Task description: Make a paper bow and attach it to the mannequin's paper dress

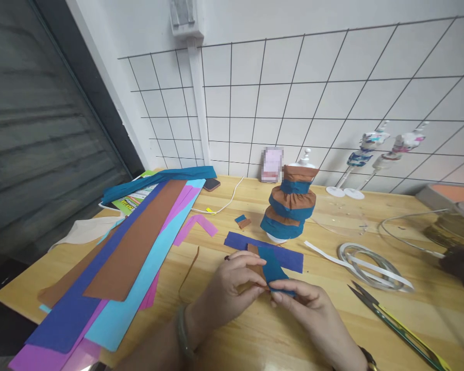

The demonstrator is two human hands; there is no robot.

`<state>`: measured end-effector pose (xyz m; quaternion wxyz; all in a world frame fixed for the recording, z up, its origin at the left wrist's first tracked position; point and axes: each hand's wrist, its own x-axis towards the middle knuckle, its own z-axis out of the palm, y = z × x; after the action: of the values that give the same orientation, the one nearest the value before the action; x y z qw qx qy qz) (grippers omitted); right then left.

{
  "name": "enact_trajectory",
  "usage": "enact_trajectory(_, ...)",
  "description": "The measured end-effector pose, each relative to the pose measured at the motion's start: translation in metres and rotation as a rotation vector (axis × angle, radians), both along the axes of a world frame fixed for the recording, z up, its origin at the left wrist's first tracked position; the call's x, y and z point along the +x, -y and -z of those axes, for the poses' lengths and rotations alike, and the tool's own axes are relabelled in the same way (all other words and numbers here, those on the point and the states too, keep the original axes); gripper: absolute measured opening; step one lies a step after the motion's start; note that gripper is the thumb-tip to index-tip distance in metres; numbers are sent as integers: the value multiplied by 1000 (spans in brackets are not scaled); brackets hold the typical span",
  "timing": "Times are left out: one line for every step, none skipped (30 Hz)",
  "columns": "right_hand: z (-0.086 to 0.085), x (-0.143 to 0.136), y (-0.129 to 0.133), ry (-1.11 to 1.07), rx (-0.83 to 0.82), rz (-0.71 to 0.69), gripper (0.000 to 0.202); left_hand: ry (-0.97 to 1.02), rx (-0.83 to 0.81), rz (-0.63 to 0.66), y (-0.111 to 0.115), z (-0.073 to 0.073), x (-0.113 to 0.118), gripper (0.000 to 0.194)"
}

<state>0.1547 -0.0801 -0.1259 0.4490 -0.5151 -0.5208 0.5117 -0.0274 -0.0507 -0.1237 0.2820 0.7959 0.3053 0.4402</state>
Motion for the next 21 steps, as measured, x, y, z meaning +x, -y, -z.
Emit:
enact_trajectory(1, 0, 0, -10, -2, 2, 21, 13, -12, 3, 0, 0, 0, 12)
enact_trajectory(2, 0, 0, -9, 0, 8, 24, 28, -26, 2, 0, 0, 0, 12)
enact_trajectory(3, 1, 0, 3, 8, 17, 26, 43, -44, -4, 0, -1, 0, 12)
enact_trajectory(3, 1, 0, 27, 26, 32, 28, 57, -62, -9, 1, -2, 1, 12)
enact_trajectory(3, 2, 1, 60, 58, 47, 26, 71, -77, -14, 1, -3, 1, 13)
enact_trajectory(3, 3, 1, 98, 105, 60, 23, 82, -84, -17, 1, -5, 1, 13)
enact_trajectory(1, 5, 2, 137, 164, 68, 18, 89, -82, -18, 2, -6, 1, 13)
enact_trajectory(0, 6, 3, 168, 234, 68, 14, 91, -69, -21, 2, -7, 1, 14)
enact_trajectory(-3, 8, 4, 187, 307, 59, 12, 88, -50, -33, 1, -8, 1, 18)
enact_trajectory(-6, 9, 5, 196, 378, 45, 12, 77, -28, -47, 1, -8, 1, 24)
enact_trajectory(-9, 11, 7, 194, 438, 30, 14, 65, -4, -66, 1, -8, 1, 30)
enact_trajectory(-13, 13, 9, 182, 487, 15, 16, 54, 19, -85, 0, -8, 1, 33)
enact_trajectory(-17, 15, 11, 164, 524, -4, 17, 47, 37, -103, -1, -8, 1, 33)
enact_trajectory(-21, 16, 13, 145, 547, -21, 19, 40, 50, -113, -2, -7, 2, 29)
enact_trajectory(-24, 18, 15, 130, 561, -36, 20, 38, 57, -116, -2, -6, 3, 23)
enact_trajectory(-27, 19, 16, 118, 568, -44, 21, 40, 54, -109, -2, -5, 3, 17)
enact_trajectory(-28, 21, 16, 109, 566, -44, 20, 45, 34, -88, -2, -5, 4, 11)
enact_trajectory(-28, 22, 15, 100, 551, -32, 20, 59, -5, -59, -2, -4, 5, 8)
enact_trajectory(-27, 22, 14, 87, 517, -11, 21, 84, -71, -33, -1, -3, 6, 6)
enact_trajectory(-24, 22, 11, 70, 460, 11, 25, 122, -160, -23, -1, -2, 6, 4)
enact_trajectory(-20, 21, 8, 52, 378, 24, 30, 167, -272, -33, 0, -2, 7, 4)
